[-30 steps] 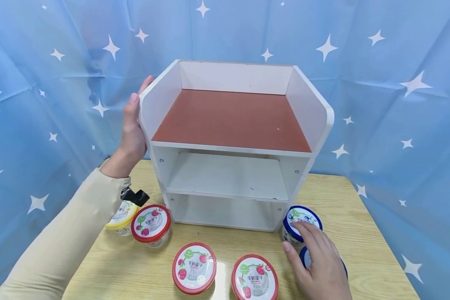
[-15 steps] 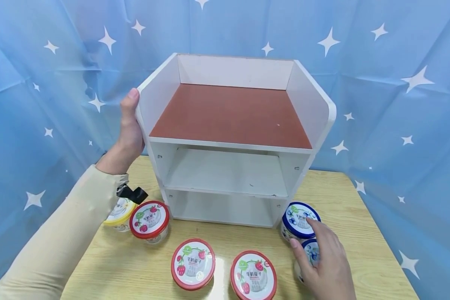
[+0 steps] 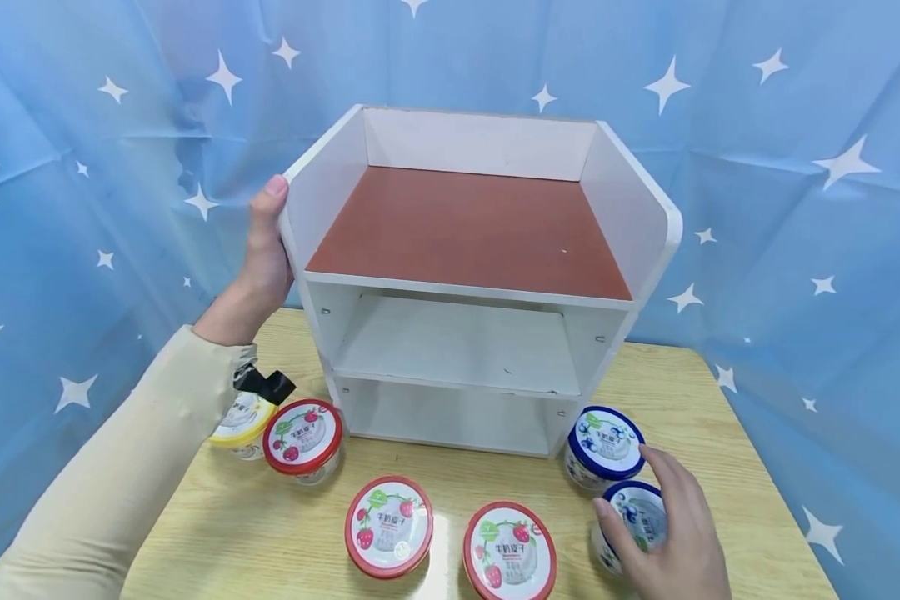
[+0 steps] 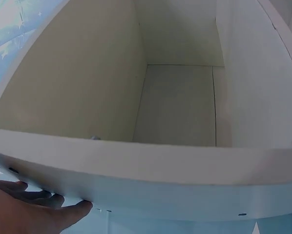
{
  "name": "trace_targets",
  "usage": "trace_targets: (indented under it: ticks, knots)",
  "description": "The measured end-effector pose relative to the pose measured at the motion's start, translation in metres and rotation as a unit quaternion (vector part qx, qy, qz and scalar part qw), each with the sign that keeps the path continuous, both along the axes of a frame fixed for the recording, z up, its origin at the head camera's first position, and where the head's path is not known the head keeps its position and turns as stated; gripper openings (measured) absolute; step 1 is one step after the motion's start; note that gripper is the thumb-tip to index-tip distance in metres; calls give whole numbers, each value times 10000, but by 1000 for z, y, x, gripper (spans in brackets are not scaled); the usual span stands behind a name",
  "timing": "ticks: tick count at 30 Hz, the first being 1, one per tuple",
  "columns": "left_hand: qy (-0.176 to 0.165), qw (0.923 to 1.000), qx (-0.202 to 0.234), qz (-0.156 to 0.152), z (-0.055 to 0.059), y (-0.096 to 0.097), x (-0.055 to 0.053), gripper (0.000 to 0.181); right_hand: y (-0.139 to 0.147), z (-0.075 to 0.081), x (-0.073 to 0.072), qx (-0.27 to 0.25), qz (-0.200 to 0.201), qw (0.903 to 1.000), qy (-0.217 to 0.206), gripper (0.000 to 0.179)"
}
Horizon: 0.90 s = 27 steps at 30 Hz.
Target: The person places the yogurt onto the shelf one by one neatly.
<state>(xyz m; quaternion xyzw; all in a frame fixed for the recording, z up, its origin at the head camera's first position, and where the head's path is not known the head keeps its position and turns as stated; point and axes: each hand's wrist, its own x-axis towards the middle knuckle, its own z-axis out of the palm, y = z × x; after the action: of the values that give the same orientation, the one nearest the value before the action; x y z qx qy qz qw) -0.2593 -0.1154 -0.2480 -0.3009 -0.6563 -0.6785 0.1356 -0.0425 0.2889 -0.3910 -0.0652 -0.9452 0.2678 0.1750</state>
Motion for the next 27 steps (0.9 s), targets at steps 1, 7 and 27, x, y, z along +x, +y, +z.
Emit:
trace_targets:
  ticks: [1,7,27]
  knots:
    - [-8,10000,14,20,0,0,0,68,1,-1,2,-66,-50,9999,116,80]
    - [77,9999,138,-13,1,0,-3,63,8,-7,9,-554,-288,9968,503,83]
    - [158,9998,144,37,2,-4,0,68,32,-33,15,-966,-464,9942,-5,125]
